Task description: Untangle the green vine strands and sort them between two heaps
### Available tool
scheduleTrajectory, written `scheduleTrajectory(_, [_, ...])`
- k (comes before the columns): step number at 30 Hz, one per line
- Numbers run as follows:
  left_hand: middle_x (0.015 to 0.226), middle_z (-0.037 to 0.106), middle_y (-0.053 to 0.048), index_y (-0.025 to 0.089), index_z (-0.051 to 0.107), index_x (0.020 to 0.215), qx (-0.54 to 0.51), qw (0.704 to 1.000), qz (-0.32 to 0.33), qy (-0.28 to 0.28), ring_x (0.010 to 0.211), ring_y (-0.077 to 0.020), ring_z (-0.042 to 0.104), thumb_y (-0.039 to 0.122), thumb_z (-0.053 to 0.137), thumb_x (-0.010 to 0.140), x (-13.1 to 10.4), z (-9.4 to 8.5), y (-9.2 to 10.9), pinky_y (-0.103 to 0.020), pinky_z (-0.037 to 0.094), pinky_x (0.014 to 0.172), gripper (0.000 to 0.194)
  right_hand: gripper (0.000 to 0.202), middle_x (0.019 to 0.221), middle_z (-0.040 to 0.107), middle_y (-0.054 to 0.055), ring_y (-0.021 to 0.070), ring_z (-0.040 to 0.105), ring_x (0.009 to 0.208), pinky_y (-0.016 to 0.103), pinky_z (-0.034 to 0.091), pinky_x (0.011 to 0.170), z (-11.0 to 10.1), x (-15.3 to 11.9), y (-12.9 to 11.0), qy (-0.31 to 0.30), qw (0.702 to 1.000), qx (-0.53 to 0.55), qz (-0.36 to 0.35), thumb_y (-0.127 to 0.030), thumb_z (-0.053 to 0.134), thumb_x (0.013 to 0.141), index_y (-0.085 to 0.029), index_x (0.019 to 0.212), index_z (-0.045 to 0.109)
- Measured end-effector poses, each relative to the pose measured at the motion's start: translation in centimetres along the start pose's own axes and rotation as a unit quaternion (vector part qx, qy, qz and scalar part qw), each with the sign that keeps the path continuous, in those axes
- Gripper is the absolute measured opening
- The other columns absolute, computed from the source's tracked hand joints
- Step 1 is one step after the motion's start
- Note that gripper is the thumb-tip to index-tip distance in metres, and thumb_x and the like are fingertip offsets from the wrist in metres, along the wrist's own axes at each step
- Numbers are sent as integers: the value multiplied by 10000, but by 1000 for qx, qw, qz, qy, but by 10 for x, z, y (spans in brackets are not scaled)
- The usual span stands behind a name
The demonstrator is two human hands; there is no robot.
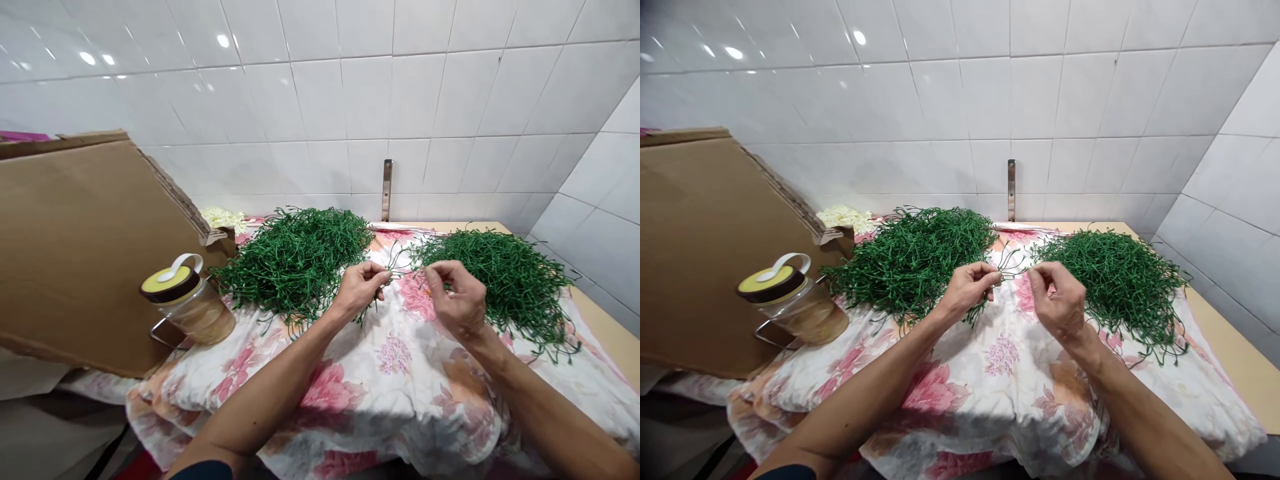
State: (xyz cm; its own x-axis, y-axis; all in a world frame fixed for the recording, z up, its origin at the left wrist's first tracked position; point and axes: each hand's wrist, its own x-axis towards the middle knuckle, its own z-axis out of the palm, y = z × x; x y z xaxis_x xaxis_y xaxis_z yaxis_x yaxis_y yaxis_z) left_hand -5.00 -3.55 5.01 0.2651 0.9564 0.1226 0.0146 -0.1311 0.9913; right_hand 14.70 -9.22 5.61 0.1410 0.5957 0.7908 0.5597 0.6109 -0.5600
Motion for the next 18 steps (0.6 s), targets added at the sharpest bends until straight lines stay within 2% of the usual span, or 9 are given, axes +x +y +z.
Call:
scheduleTrajectory(3, [741,687,-31,122,678,846,-3,1000,-16,-13,504,-107,646,380,766,788,0,1,0,-165,365,364,279,85,895,751,54,181,684,758,303,532,714,8,-8,-6,-100,993,8,-65,-210,627,954,-205,978,709])
scheduleTrajectory(6, [759,695,-42,114,690,844,-8,1000,-17,-24,523,-114,664,401,762,796,-3,3,2,-168,410,384,300,154,926,769,60,191,703,775,309,530,726,18,-13,2,-165,986,-7,-34,-240,581,986,-204,1027,725])
scheduleTrajectory(12, [777,701,-57,107,687,862,-30,997,-22,-73,571,-128,687,383,776,788,-8,6,4,-179,465,433,300,209,882,759,60,191,666,719,314,519,679,21,-13,14,-167,985,-5,39,-346,587,985,-206,961,741])
scheduleTrajectory(18, [782,703,-59,108,680,910,-24,997,-20,-69,594,-139,698,287,737,801,-9,8,4,-185,470,437,218,234,845,742,73,196,655,668,329,530,634,22,-14,11,-151,984,7,96,-412,638,947,-200,893,724])
